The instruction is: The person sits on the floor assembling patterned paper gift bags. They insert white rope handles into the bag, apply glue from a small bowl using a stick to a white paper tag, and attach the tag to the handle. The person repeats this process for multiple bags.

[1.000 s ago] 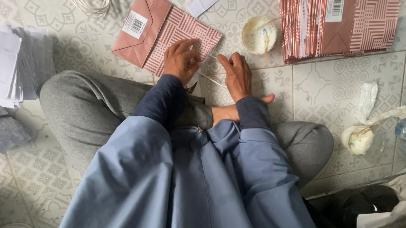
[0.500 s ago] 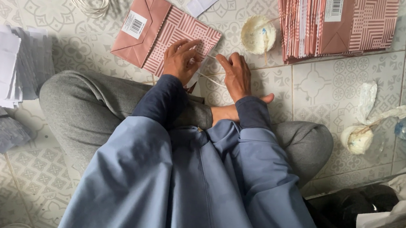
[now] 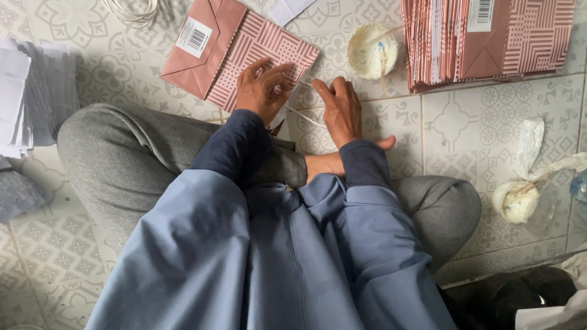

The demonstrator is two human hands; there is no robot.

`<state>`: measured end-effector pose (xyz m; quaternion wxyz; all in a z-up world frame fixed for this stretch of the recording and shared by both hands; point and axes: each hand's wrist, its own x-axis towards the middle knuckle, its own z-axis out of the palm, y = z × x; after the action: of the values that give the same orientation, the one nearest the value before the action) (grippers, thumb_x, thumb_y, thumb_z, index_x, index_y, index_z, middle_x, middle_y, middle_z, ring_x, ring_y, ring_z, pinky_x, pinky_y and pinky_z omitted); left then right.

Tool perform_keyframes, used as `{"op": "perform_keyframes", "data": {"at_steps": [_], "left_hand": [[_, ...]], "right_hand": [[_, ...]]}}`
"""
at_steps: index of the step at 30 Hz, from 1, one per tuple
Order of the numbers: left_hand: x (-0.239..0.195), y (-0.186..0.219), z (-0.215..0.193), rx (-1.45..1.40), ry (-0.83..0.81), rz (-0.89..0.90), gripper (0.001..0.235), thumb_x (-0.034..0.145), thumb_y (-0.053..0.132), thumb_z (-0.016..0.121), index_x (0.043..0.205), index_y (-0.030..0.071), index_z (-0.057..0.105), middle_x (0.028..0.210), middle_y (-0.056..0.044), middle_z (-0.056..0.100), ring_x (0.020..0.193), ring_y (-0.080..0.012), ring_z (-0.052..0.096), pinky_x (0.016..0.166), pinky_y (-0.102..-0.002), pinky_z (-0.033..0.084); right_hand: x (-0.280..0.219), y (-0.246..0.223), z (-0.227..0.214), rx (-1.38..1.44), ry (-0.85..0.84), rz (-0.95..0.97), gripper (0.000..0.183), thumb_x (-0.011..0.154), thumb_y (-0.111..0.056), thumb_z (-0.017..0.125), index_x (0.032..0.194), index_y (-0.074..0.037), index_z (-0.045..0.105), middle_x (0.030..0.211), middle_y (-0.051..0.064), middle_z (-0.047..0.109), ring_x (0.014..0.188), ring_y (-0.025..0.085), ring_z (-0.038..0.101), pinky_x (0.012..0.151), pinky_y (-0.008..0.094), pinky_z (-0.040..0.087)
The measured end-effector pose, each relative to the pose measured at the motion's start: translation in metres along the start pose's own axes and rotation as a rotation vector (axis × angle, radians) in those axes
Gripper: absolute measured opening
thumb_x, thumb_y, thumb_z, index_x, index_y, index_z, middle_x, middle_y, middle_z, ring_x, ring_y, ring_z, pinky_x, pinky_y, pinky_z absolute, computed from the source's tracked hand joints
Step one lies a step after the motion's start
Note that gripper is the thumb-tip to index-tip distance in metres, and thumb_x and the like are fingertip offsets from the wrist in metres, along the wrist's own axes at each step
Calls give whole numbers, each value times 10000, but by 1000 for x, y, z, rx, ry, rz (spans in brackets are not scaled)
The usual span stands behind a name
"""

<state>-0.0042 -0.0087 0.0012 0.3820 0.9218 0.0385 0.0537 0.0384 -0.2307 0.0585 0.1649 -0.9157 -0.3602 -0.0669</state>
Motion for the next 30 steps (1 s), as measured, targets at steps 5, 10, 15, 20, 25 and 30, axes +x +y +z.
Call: {"op": "perform_keyframes", "data": {"at_steps": [5,10,15,20,25,30], "left_hand": [[-1,2,-2,-14,-1,-6,94,834,314,712,868,311,625,1390,210,630,1416,-241,424,1150,-520,301],[0,3,-4,-34,-4,-13,82,834,302,700,870,309,627,1396,209,628,1419,-252,425,1156,-526,298],[-1,3,-3,-37,7,-11,92,818,296,704,863,316,626,1391,214,630,1423,-244,422,1156,-514,300],[-1,-1,2,-27,27,9,101,809,304,710,864,317,626,1388,212,633,1420,-247,426,1152,-512,306],[-1,-2,9,28,58,39,113,795,312,709,861,315,617,1383,211,636,1410,-245,429,1138,-506,313],[-4,4,14,241,130,105,176,764,343,679,923,316,609,1404,188,619,1387,-246,431,1116,-499,343]], "right_hand": [[-1,0,3,-8,8,3,449,929,75,559,1275,-207,607,861,30,372,738,309,515,578,428,499],[-2,-1,2,4,7,12,416,944,75,548,1264,-185,610,863,34,375,731,313,508,570,414,486],[-4,0,5,-19,2,12,431,930,50,572,1280,-201,601,869,38,374,761,310,525,610,432,517],[-3,-1,5,-25,12,17,410,940,51,564,1265,-196,603,864,33,374,755,316,530,606,422,509],[-2,-3,4,-32,12,21,416,934,56,570,1266,-193,608,862,40,376,758,315,531,608,427,514],[-3,-3,3,-20,8,25,410,939,56,572,1264,-192,604,865,42,383,761,307,529,607,421,513]]}}
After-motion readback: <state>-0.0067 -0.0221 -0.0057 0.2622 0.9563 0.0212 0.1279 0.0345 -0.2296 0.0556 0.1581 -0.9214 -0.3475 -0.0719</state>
